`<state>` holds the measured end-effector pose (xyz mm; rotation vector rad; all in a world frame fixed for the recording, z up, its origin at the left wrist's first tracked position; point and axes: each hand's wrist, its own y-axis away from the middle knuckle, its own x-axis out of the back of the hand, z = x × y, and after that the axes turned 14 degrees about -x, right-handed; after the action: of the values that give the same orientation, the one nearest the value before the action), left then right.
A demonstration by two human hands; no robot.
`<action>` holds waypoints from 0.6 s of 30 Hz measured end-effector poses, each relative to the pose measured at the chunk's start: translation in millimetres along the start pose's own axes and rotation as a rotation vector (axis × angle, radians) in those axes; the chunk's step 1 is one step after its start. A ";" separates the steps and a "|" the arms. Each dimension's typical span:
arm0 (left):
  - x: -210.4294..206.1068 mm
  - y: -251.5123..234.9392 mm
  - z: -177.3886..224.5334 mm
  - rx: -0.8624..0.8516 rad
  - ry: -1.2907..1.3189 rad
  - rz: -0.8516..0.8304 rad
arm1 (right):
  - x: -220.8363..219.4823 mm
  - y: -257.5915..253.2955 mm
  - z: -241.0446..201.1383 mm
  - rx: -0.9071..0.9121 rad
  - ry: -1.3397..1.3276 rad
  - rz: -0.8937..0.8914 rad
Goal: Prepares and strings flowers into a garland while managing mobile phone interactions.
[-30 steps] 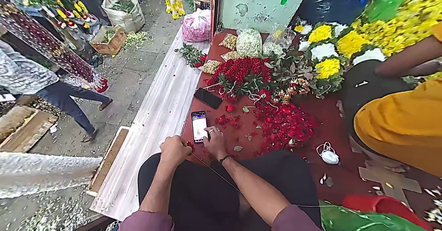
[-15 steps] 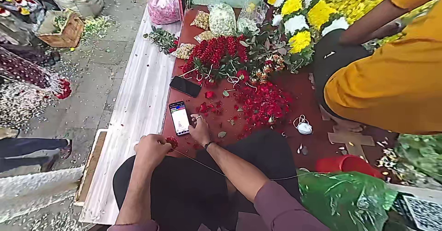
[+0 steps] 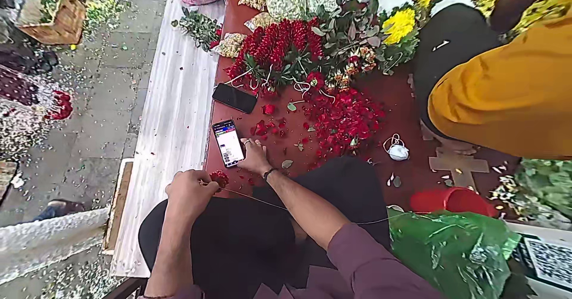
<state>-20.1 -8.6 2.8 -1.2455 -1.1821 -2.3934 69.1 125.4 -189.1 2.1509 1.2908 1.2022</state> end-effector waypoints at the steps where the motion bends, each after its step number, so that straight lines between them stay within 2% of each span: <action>1: -0.3 -0.6 -0.2 0.001 -0.006 0.003 | -0.3 0.2 -1.1 0.000 -0.005 0.014; 6: -3.4 -1.6 -3.2 -0.031 -0.007 0.021 | -2.9 1.0 -1.0 -0.022 -0.107 0.067; 11: -5.6 -1.3 -8.1 -0.066 -0.016 0.030 | -7.7 -2.4 2.4 -0.021 -0.098 0.087; 18: -3.7 -0.2 -6.4 -0.041 -0.007 0.016 | -0.6 1.6 1.4 -0.054 -0.181 0.028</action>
<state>-21.8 -13.8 -2.3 -1.2711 -1.1255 -2.4157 71.0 124.2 -189.1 2.1887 1.1421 1.0137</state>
